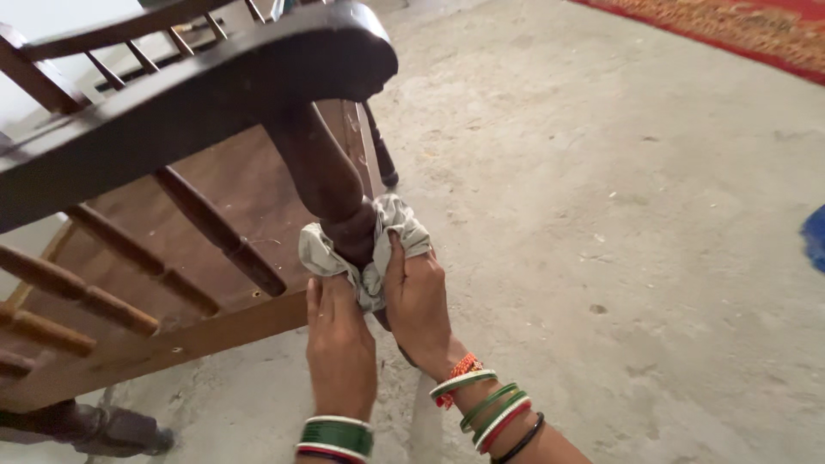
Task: The person wipes the legs, armrests, and seat of a wooden chair using a cloth.
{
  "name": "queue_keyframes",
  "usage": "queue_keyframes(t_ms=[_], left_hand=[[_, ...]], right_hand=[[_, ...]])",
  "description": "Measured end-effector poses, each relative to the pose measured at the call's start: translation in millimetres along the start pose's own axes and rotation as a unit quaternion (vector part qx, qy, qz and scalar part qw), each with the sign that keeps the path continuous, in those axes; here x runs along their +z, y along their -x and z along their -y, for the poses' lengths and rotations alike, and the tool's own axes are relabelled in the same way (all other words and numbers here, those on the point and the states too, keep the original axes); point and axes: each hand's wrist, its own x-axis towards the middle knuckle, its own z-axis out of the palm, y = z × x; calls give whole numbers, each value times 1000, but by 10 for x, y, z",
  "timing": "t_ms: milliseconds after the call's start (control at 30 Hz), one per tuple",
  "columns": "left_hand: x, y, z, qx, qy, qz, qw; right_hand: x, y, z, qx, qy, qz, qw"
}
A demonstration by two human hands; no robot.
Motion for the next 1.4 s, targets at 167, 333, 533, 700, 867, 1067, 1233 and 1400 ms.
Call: queue_keyframes(t_ms=[167,333,533,700,867,1067,1233,1400], left_hand=[[-689,-280,-179,-78,12,156,985],[-1553,-800,-546,-64,127,9,990],[-1923,-1621,-592,179,-50,-230,955],[-1908,-1846,-467,57,-6,-76,995],[-2030,-2277,-257,11,-81,97,992],[-2374,-2276,104,-15,-122,166,978],[-2914,-1851,956,-29,-243,137,960],[-3464,-1509,1655,-79,-264,72,959]], right_hand=[[-293,154,172,105,49,17,993],[-514,-275,936,53,-88,-107,989],[-239,-1298,1908,-259,81,3,962],[92,-1416,2052,-368,346,15,863],[288,-1965,2317,-25,429,262,864],[750,-1585,2301,-260,474,107,835],[1848,-906,2438,-305,393,151,855],[2681,-529,2795,-290,312,270,863]])
